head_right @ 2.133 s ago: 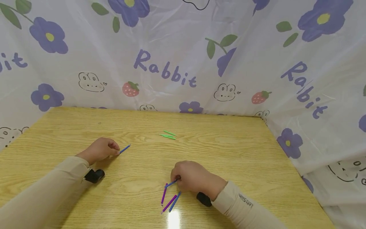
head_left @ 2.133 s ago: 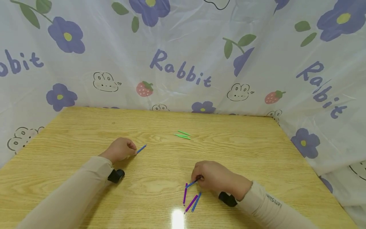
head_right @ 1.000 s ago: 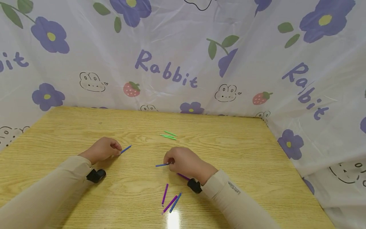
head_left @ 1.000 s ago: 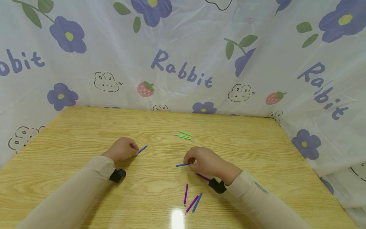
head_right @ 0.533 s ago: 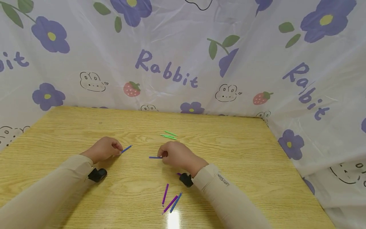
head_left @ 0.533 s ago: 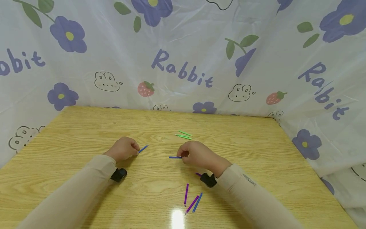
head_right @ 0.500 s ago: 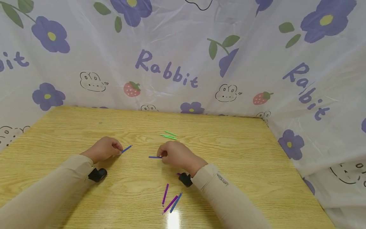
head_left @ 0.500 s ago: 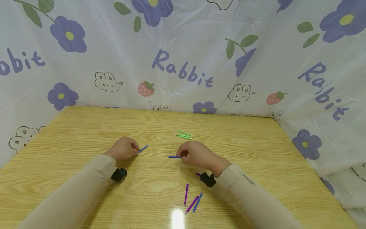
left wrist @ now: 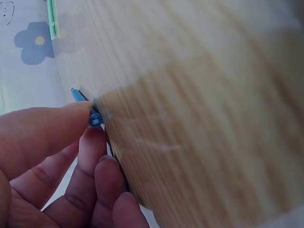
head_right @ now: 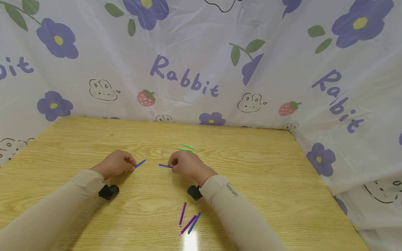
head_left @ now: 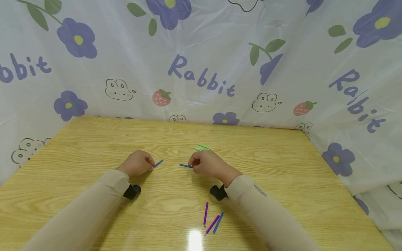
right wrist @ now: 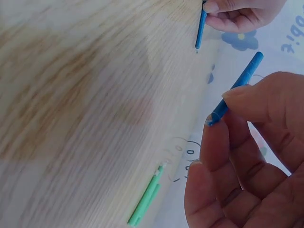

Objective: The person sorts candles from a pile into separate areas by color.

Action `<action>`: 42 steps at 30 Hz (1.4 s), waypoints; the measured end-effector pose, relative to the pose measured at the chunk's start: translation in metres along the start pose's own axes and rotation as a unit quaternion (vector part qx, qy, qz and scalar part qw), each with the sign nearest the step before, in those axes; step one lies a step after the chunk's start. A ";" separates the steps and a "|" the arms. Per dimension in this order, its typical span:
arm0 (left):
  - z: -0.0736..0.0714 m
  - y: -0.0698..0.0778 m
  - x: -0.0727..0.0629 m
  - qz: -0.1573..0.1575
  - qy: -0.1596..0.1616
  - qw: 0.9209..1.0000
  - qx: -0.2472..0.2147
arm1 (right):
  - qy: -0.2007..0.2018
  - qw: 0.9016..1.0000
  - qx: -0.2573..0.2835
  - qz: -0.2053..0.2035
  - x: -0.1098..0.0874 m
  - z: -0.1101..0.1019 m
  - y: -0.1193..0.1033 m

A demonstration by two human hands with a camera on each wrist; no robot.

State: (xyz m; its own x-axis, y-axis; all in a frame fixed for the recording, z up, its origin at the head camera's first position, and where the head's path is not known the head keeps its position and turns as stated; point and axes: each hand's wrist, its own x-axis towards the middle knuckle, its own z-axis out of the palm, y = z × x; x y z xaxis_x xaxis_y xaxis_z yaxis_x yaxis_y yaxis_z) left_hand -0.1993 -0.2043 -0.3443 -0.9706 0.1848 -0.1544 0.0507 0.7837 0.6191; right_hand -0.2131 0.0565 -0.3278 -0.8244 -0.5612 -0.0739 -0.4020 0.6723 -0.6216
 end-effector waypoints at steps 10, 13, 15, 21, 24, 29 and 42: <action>0.000 -0.002 0.001 -0.004 -0.003 1.000 -0.008 | 0.017 1.000 0.006 0.026 0.020 0.007 -0.007; 0.002 -0.002 0.002 -0.007 -0.005 1.000 -0.008 | 0.021 0.999 0.011 0.030 0.025 0.010 -0.008; 0.002 -0.003 0.002 -0.009 -0.006 1.000 -0.006 | 0.022 0.999 0.013 0.034 0.028 0.012 -0.008; 0.002 -0.005 0.004 -0.014 -0.007 1.000 -0.006 | 0.027 0.998 0.021 0.051 0.037 0.016 -0.010; 0.002 -0.004 0.004 -0.016 -0.009 1.000 -0.007 | 0.029 0.997 0.032 0.063 0.040 0.017 -0.012; 0.002 -0.002 0.004 -0.013 -0.010 1.000 -0.004 | 0.032 0.996 0.047 0.074 0.045 0.021 -0.014; 0.001 -0.002 0.004 -0.006 -0.012 1.000 -0.008 | 0.021 0.993 0.058 0.099 0.056 0.029 -0.017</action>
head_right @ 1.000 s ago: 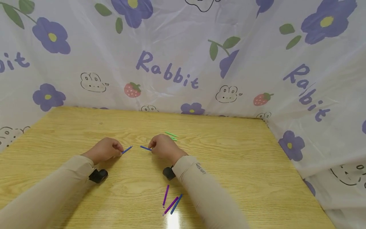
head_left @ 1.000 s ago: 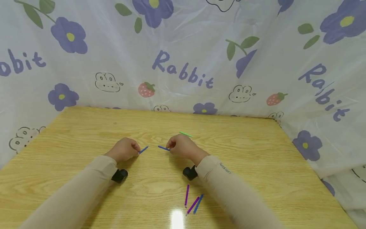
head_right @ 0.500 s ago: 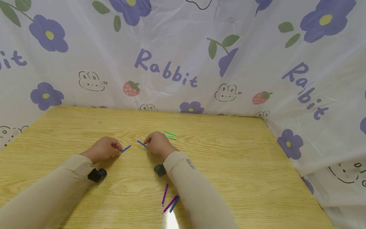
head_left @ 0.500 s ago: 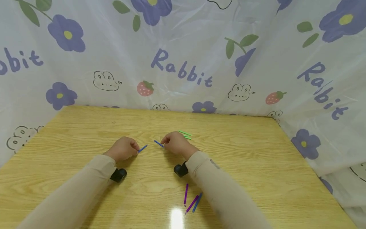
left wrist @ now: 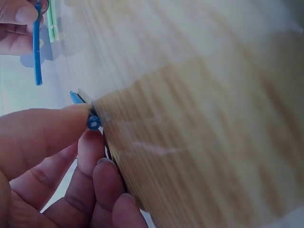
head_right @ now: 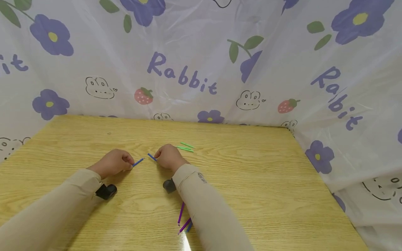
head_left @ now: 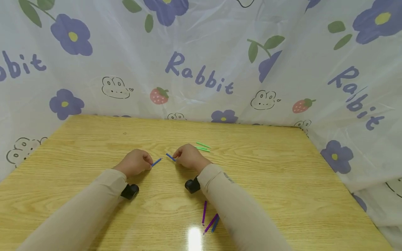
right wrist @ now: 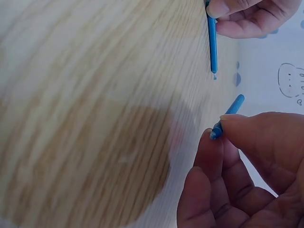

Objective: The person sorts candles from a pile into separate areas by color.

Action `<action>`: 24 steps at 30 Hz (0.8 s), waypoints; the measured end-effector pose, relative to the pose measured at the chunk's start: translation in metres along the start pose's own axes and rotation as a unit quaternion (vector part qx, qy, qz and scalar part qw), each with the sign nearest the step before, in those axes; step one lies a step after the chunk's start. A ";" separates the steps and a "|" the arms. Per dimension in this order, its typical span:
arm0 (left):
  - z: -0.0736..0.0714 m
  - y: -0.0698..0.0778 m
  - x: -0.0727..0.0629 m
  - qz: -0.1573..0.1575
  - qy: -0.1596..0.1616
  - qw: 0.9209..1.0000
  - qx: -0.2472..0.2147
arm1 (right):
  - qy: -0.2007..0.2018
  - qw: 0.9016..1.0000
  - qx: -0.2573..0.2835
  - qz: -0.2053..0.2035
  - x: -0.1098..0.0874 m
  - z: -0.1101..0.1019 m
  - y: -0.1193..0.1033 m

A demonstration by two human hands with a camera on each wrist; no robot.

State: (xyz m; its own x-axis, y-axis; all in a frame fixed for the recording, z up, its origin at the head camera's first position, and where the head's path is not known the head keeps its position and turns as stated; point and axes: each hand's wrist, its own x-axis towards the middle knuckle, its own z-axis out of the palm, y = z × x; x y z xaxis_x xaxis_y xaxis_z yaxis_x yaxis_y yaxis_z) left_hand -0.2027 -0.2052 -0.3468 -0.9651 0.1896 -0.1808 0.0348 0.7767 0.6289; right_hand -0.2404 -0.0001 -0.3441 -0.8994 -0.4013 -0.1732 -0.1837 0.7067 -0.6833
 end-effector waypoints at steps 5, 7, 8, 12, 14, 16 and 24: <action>0.000 0.001 0.000 0.002 0.000 1.000 -0.001 | 0.008 1.000 -0.017 -0.001 -0.001 0.003 -0.004; 0.000 0.001 0.000 0.001 0.000 1.000 0.002 | 0.008 1.000 -0.025 -0.001 -0.001 0.005 -0.005; 0.000 0.001 0.000 0.001 0.001 1.000 0.004 | 0.006 1.000 -0.024 0.001 0.000 0.005 -0.005; 0.000 0.001 0.000 -0.003 0.000 1.000 0.009 | 0.003 1.000 -0.021 0.008 0.000 0.008 -0.007; 0.000 0.001 0.001 -0.004 0.000 1.000 0.011 | 0.003 1.000 -0.022 0.009 0.000 0.009 -0.008; 0.000 0.001 0.001 -0.003 0.000 1.000 0.013 | 0.004 1.000 -0.025 0.007 0.001 0.010 -0.009; -0.001 0.002 0.000 -0.001 0.000 1.000 0.008 | 0.019 0.997 -0.066 0.019 0.001 0.014 -0.014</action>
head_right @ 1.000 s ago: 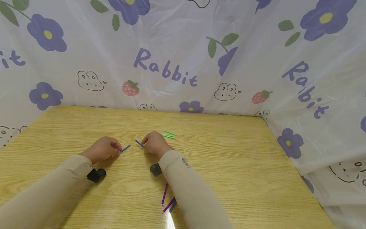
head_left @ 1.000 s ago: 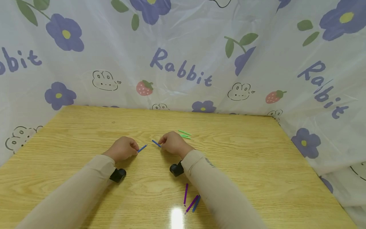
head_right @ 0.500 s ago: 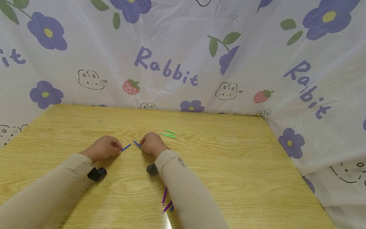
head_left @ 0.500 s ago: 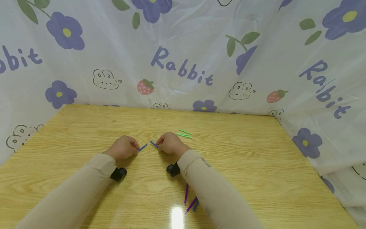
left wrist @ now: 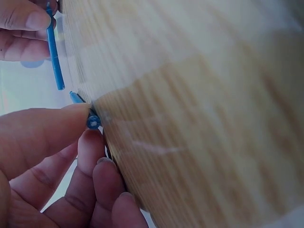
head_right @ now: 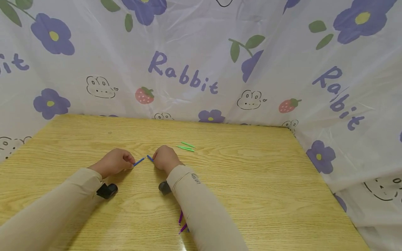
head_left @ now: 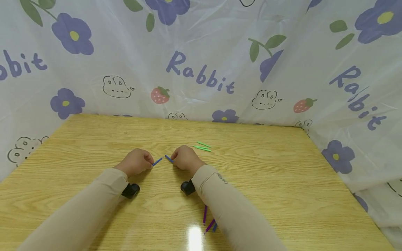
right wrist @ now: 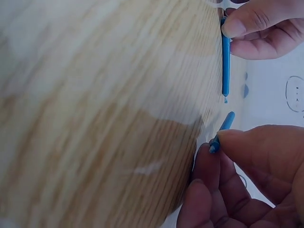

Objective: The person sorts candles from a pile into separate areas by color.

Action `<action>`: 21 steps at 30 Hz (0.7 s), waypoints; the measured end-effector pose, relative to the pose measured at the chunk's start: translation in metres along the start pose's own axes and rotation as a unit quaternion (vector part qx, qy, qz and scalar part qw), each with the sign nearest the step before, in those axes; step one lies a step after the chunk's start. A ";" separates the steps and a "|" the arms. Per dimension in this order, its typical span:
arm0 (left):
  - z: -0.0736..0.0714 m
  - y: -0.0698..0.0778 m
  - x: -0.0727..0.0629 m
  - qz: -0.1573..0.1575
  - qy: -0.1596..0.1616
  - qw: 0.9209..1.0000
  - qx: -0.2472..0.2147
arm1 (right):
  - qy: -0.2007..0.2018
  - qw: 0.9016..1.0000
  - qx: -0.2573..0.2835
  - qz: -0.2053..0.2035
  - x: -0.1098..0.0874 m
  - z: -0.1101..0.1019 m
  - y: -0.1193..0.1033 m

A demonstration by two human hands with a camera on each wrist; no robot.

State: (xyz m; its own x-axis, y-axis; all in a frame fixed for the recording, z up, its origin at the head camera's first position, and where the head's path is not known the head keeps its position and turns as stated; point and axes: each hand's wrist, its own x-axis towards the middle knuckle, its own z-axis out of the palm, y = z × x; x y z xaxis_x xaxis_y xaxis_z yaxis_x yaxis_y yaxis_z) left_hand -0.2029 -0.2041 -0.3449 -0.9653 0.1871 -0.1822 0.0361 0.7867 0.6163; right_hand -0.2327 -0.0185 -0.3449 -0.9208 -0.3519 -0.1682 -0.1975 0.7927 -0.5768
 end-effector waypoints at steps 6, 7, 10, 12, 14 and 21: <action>0.000 0.000 0.000 0.002 0.000 1.000 0.001 | -0.001 1.000 -0.019 0.004 -0.002 0.001 -0.002; 0.000 0.000 0.000 0.002 0.000 1.000 0.002 | -0.001 1.000 -0.023 0.005 -0.002 0.001 -0.003; 0.001 -0.001 0.001 -0.001 0.000 1.000 0.000 | -0.001 0.999 -0.034 0.008 -0.002 0.001 -0.005; 0.001 -0.001 0.001 -0.001 0.000 1.000 -0.001 | 0.000 0.999 -0.038 0.010 -0.002 0.001 -0.006; 0.001 -0.001 0.001 -0.001 0.001 1.000 -0.002 | 0.001 0.999 -0.046 0.011 -0.002 0.001 -0.007; 0.001 -0.001 0.000 0.003 0.002 1.000 -0.006 | 0.010 0.998 -0.062 0.012 -0.001 0.002 -0.009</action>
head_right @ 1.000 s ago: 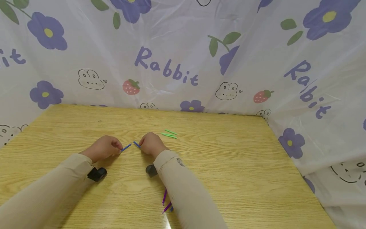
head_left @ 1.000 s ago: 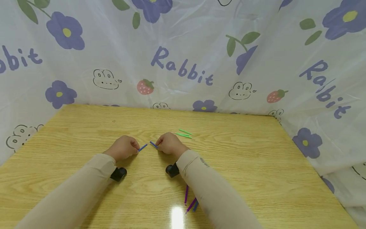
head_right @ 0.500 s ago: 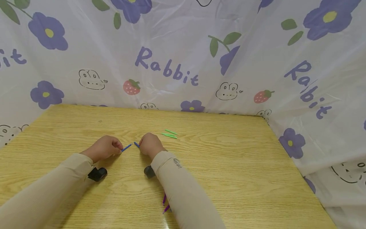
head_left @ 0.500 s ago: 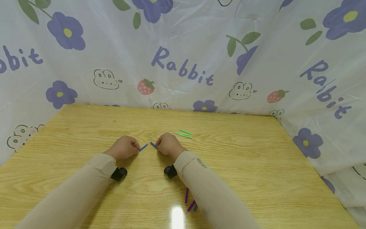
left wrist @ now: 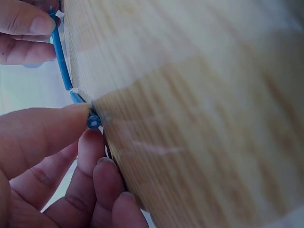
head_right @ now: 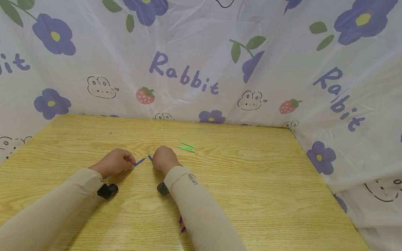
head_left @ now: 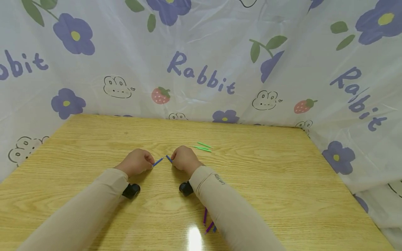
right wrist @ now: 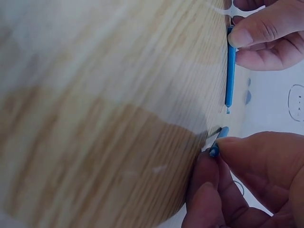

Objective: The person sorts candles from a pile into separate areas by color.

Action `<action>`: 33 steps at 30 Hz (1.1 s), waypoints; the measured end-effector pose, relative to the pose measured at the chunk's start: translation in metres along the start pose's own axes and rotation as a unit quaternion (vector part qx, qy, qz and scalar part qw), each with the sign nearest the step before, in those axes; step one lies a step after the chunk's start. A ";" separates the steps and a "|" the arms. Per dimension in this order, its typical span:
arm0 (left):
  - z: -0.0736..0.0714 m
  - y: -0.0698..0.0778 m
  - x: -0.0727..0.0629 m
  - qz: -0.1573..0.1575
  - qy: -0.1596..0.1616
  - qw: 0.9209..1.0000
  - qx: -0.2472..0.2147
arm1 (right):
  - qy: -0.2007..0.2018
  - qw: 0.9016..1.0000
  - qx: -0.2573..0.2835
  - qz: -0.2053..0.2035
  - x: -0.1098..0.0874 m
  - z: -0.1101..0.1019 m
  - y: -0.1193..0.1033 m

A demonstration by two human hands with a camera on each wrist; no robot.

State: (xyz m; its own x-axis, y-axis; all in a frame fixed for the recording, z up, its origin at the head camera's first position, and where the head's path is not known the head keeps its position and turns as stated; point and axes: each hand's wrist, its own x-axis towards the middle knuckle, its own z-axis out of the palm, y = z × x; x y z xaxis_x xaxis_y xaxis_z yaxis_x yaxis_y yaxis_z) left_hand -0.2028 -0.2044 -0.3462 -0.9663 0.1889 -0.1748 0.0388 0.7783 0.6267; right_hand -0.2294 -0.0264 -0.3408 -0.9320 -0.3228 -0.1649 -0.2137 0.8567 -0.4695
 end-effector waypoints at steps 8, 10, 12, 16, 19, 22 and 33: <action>0.001 -0.001 0.000 -0.001 0.000 1.000 -0.007 | 0.008 1.000 0.008 0.001 0.000 0.002 0.000; 0.001 -0.001 0.000 -0.001 0.000 1.000 -0.007 | 0.010 1.000 0.011 0.000 0.000 0.001 0.000; 0.001 -0.001 0.000 -0.001 0.001 1.000 -0.007 | 0.010 1.000 0.021 0.001 -0.001 0.000 0.000; 0.000 0.000 -0.001 0.005 0.002 1.000 -0.006 | 0.010 0.999 0.053 0.007 -0.002 0.000 0.002; 0.000 0.000 -0.001 0.008 0.003 1.000 -0.006 | 0.007 0.997 0.079 0.012 -0.001 0.000 0.004; 0.000 0.001 -0.001 0.007 0.003 1.000 -0.007 | 0.002 0.994 0.107 0.016 -0.001 0.000 0.007; 0.000 0.002 -0.002 0.004 0.000 1.000 -0.011 | -0.018 0.987 0.161 0.006 -0.003 -0.003 0.012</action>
State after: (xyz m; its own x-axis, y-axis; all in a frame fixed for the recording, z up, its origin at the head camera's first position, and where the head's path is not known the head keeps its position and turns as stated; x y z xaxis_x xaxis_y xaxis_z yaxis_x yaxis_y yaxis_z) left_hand -0.2007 -0.2034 -0.3444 -0.9659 0.1958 -0.1696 0.0417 0.7636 0.6443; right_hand -0.2300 -0.0138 -0.3432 -0.9217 -0.3325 -0.1998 -0.0934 0.6902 -0.7176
